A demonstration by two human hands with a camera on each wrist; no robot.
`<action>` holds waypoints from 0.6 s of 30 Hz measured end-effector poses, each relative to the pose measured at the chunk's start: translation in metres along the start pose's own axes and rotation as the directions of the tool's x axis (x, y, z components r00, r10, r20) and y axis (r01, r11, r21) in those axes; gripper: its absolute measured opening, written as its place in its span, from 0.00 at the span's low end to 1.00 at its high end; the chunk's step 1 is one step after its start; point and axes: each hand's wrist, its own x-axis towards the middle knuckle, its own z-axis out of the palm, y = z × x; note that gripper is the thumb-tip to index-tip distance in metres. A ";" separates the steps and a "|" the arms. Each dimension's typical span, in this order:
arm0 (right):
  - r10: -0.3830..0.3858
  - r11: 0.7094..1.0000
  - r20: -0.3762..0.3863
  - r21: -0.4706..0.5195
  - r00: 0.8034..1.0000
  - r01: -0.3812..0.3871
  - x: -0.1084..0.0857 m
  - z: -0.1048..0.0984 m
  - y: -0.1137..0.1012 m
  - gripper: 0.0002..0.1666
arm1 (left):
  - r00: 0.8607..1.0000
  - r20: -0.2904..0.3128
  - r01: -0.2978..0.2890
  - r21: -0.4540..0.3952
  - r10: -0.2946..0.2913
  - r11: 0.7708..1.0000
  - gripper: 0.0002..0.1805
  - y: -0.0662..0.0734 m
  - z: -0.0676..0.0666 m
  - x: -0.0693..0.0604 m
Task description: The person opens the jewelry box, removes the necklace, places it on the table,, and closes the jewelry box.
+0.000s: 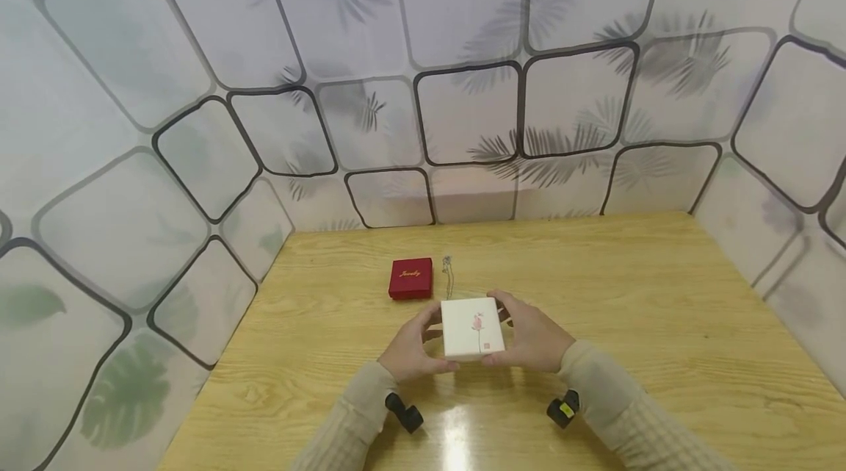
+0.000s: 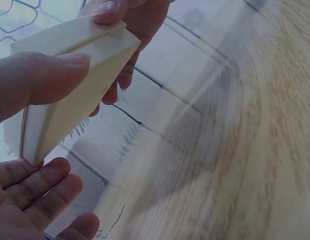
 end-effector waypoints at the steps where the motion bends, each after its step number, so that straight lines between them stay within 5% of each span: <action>1: -0.001 1.000 0.000 -0.009 1.000 0.001 0.000 0.000 0.001 0.64 | 1.000 0.000 -0.001 0.002 0.001 1.000 0.53 0.000 0.000 0.000; 18: -0.049 0.999 0.007 0.023 0.999 0.049 -0.002 0.000 0.002 0.63 | 0.999 -0.007 0.031 0.055 -0.031 0.998 0.54 -0.003 0.001 -0.001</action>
